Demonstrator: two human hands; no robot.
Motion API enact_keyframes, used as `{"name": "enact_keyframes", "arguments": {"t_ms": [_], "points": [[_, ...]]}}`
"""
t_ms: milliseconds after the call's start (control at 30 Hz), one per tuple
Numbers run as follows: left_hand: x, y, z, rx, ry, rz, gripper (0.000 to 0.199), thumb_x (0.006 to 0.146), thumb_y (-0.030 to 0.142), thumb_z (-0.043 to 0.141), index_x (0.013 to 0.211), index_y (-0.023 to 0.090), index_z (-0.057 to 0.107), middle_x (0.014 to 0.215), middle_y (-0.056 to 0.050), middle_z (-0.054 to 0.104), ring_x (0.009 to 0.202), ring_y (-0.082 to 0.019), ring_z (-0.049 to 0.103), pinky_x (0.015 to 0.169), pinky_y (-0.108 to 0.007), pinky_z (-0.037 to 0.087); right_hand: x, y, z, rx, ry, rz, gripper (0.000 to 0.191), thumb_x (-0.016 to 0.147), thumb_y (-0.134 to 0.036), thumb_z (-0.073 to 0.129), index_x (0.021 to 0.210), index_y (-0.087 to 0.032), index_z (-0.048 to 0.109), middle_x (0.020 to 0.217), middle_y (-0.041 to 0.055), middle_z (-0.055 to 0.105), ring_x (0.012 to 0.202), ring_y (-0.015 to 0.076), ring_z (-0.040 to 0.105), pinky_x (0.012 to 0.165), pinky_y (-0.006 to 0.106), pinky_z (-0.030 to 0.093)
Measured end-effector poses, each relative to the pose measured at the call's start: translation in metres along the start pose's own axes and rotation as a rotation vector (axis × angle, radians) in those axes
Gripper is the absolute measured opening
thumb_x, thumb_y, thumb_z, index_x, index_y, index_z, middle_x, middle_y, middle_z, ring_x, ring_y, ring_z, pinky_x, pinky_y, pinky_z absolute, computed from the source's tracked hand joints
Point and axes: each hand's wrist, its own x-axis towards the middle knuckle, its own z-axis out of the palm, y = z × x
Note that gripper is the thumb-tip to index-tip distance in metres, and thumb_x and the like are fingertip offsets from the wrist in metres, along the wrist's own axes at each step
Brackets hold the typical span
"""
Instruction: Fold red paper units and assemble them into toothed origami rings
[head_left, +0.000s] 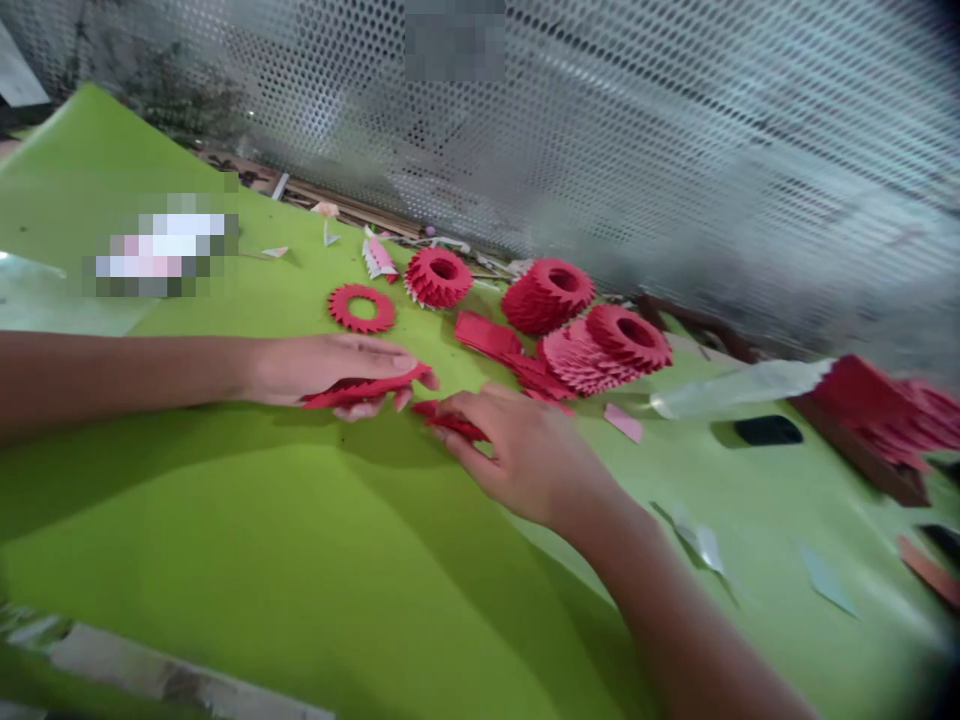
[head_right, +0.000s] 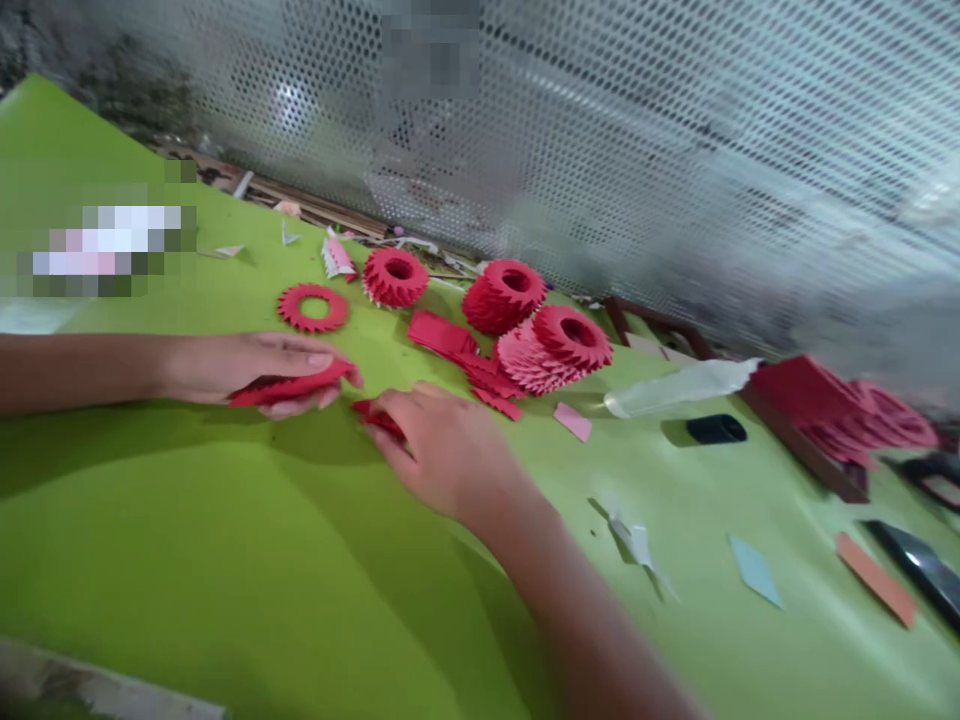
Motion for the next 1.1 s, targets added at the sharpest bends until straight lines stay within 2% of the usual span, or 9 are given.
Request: {"name": "enact_keyframes", "arguments": {"t_ms": [167, 300, 400, 500, 667, 833, 1100], "points": [[-0.002, 0.002, -0.003, 0.052, -0.038, -0.021, 0.022, 0.089, 0.034, 0.068, 0.105, 0.02, 0.073, 0.085, -0.003, 0.065, 0.055, -0.008, 0.048, 0.045, -0.02, 0.038, -0.002, 0.003, -0.001, 0.005, 0.084, -0.059, 0.022, 0.098, -0.031, 0.052, 0.103, -0.019, 0.069, 0.091, 0.0067, 0.074, 0.078, 0.0197, 0.067, 0.064, 0.029, 0.046], [-0.005, 0.006, -0.001, 0.126, -0.074, -0.04, 0.023, 0.086, 0.031, 0.072, 0.106, 0.02, 0.073, 0.087, -0.002, 0.068, 0.055, -0.007, 0.05, 0.048, -0.02, 0.038, -0.006, 0.003, -0.004, 0.011, 0.264, -0.117, 0.022, 0.098, -0.033, 0.053, 0.101, -0.018, 0.07, 0.085, 0.0061, 0.073, 0.075, 0.0189, 0.065, 0.061, 0.029, 0.044], [-0.006, 0.006, 0.0, 0.175, -0.089, -0.044, 0.032, 0.083, 0.029, 0.074, 0.113, 0.021, 0.071, 0.087, -0.002, 0.068, 0.057, -0.008, 0.052, 0.049, -0.02, 0.039, -0.009, 0.0, -0.008, 0.01, 0.376, -0.156, 0.023, 0.099, -0.032, 0.052, 0.099, -0.017, 0.069, 0.082, 0.0059, 0.073, 0.074, 0.0189, 0.063, 0.062, 0.03, 0.044], [-0.006, 0.003, 0.0, 0.189, -0.088, -0.033, 0.029, 0.083, 0.029, 0.075, 0.11, 0.02, 0.071, 0.084, 0.0, 0.067, 0.058, -0.008, 0.052, 0.051, -0.02, 0.042, -0.012, -0.003, -0.014, -0.002, 0.417, -0.193, 0.02, 0.098, -0.029, 0.053, 0.098, -0.019, 0.069, 0.083, 0.0048, 0.073, 0.076, 0.0194, 0.063, 0.065, 0.032, 0.045], [-0.006, 0.003, 0.0, 0.261, -0.103, -0.044, 0.024, 0.086, 0.03, 0.071, 0.107, 0.018, 0.071, 0.084, -0.001, 0.067, 0.062, -0.009, 0.055, 0.053, -0.02, 0.042, -0.015, -0.006, -0.018, -0.043, 0.486, -0.218, 0.019, 0.099, -0.027, 0.054, 0.096, -0.019, 0.071, 0.079, 0.0034, 0.073, 0.073, 0.0169, 0.062, 0.061, 0.03, 0.044], [-0.007, 0.006, 0.0, 0.303, -0.114, -0.062, 0.028, 0.084, 0.034, 0.072, 0.106, 0.017, 0.071, 0.075, 0.001, 0.063, 0.059, -0.009, 0.051, 0.05, -0.02, 0.038, -0.012, -0.011, -0.011, -0.051, 0.472, -0.34, 0.016, 0.097, -0.024, 0.058, 0.099, -0.016, 0.072, 0.085, 0.0027, 0.077, 0.073, 0.0159, 0.062, 0.063, 0.031, 0.047], [-0.006, 0.006, -0.002, 0.314, -0.13, -0.115, 0.036, 0.082, 0.04, 0.073, 0.107, 0.015, 0.069, 0.083, -0.001, 0.064, 0.064, -0.009, 0.052, 0.054, -0.021, 0.04, -0.008, -0.007, -0.001, -0.13, 0.585, -0.453, 0.007, 0.091, -0.019, 0.066, 0.091, -0.016, 0.072, 0.079, -0.0023, 0.075, 0.067, 0.0134, 0.06, 0.058, 0.029, 0.049]]}}
